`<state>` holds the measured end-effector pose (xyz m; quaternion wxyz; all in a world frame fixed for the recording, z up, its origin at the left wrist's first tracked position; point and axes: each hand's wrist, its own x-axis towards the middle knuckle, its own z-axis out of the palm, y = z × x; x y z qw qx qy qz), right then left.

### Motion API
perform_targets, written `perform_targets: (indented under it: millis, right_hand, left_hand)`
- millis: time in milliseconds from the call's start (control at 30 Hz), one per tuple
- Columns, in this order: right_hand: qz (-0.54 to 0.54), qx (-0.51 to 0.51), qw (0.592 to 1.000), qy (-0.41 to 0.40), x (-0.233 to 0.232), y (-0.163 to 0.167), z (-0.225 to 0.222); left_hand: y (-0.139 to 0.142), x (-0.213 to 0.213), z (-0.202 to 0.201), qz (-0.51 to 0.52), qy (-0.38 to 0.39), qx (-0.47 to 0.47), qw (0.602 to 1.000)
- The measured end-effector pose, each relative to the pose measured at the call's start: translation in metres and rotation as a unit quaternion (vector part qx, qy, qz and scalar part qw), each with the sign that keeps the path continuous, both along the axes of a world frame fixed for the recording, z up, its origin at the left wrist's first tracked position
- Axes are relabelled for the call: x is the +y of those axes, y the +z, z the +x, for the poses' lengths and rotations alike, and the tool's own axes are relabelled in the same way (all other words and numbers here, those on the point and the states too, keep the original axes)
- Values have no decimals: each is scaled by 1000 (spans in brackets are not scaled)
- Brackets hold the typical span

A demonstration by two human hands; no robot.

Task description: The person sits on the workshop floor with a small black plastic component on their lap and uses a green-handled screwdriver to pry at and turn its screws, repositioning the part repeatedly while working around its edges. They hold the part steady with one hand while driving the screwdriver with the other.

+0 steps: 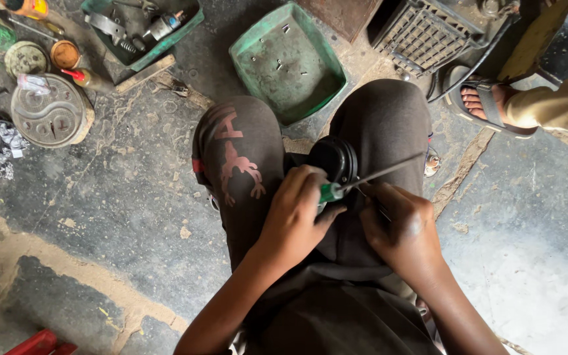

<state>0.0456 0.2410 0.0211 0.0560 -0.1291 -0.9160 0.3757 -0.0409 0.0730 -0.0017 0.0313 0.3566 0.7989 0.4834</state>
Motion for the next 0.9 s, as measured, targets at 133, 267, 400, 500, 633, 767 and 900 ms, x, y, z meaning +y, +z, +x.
perform_targets:
  millis: [133, 267, 400, 500, 633, 767, 900]
  right_hand:
    - [51, 52, 997, 19, -11, 0, 5]
    - [64, 58, 996, 0, -14, -1, 6]
    - [50, 53, 997, -1, -12, 0, 5]
    - [35, 45, 998, 1, -9, 0, 4]
    - [43, 32, 999, 4, -6, 0, 3]
    - [46, 40, 998, 11, -7, 1, 2]
    - [39, 29, 999, 5, -7, 2, 1]
  left_hand:
    - [-2, 0, -3, 38, -2, -82, 996]
    - [-1, -10, -8, 55, -21, -170, 984]
    - [19, -41, -7, -85, -35, -153, 984]
    - [39, -74, -7, -147, -42, -63, 986]
    - [51, -95, -16, -187, -31, -17, 982]
    - [57, -100, -25, -239, -22, -23, 971]
    - [63, -98, -30, -228, -33, -13, 973]
